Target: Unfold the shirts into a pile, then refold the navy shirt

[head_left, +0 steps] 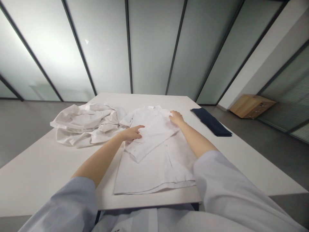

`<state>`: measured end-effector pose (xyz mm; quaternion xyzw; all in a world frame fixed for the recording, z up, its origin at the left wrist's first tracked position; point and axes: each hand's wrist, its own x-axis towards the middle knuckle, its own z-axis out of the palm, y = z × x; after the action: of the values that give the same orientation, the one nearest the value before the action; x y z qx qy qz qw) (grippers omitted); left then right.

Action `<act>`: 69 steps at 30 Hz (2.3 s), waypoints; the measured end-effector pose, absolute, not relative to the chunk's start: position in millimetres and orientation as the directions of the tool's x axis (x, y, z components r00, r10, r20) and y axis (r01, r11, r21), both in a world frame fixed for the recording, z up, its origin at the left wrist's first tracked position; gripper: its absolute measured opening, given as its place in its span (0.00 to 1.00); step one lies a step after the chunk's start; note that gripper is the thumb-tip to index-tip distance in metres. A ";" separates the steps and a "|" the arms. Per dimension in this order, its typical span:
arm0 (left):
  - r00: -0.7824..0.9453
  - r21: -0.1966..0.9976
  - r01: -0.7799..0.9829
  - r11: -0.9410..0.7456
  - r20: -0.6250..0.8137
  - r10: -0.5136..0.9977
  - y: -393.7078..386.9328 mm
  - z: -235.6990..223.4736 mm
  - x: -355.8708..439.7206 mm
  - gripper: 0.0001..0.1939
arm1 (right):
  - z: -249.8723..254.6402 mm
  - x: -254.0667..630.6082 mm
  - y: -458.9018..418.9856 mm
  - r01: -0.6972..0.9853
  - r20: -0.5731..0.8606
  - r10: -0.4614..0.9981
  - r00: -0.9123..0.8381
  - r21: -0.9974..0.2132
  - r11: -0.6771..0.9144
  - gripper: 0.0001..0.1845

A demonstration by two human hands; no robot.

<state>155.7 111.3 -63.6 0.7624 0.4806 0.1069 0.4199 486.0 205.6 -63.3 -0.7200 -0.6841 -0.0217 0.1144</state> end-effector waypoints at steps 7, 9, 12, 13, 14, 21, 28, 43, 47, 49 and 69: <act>0.563 0.696 0.656 -0.293 -0.191 0.804 115.5 -57.5 153.3 0.19 | -76.2 502.7 167.0 0.993 0.037 0.993 0.113 -0.022 -0.112 0.32; 0.536 0.680 0.687 -0.257 -0.235 0.811 113.8 -54.7 151.8 0.18 | -82.3 507.5 161.1 0.993 0.013 0.993 0.116 -0.031 -0.116 0.33; 0.501 0.674 0.716 -0.183 -0.314 0.806 108.0 -48.2 148.2 0.22 | -88.7 510.7 154.4 0.992 0.048 0.992 0.120 -0.041 -0.118 0.33; 0.503 0.676 0.716 -0.174 -0.328 0.800 105.9 -45.7 146.6 0.24 | -89.8 510.7 152.5 0.991 0.079 0.989 0.129 -0.044 -0.125 0.33; 0.514 0.679 0.713 -0.176 -0.335 0.790 104.1 -43.2 144.9 0.26 | -90.4 510.5 150.6 0.990 0.115 0.984 0.139 -0.046 -0.135 0.33; 0.536 0.561 0.776 -0.287 -0.347 0.770 107.9 -38.7 142.0 0.30 | -91.1 511.8 148.1 0.988 0.162 0.975 0.155 -0.046 -0.150 0.29; 0.491 0.217 0.821 -0.527 0.201 0.848 116.9 -72.0 168.2 0.26 | -87.7 499.7 148.1 0.995 0.041 0.995 0.091 -0.045 -0.089 0.40; 0.486 0.036 0.873 -0.487 0.043 0.873 109.9 -93.8 170.7 0.33 | -87.7 480.8 124.9 0.998 0.065 0.998 -0.022 -0.050 0.025 0.29; 0.490 0.063 0.867 -0.494 0.073 0.869 110.6 -95.4 170.3 0.32 | -83.3 479.7 120.6 0.997 0.154 0.987 -0.049 -0.045 0.057 0.23; 0.496 0.074 0.860 -0.504 0.106 0.862 109.9 -94.5 170.7 0.31 | -82.0 479.3 118.7 0.997 0.173 0.983 -0.060 -0.041 0.068 0.21; -0.369 0.624 0.778 -0.066 0.540 0.756 134.4 -82.2 131.0 0.26 | -82.4 479.9 117.9 0.994 0.153 0.984 -0.091 -0.043 0.098 0.22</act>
<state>131.0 134.4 -82.2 0.5615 0.6834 0.4664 -0.0117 479.9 117.9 -82.4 -0.6705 -0.7376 -0.0356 0.0716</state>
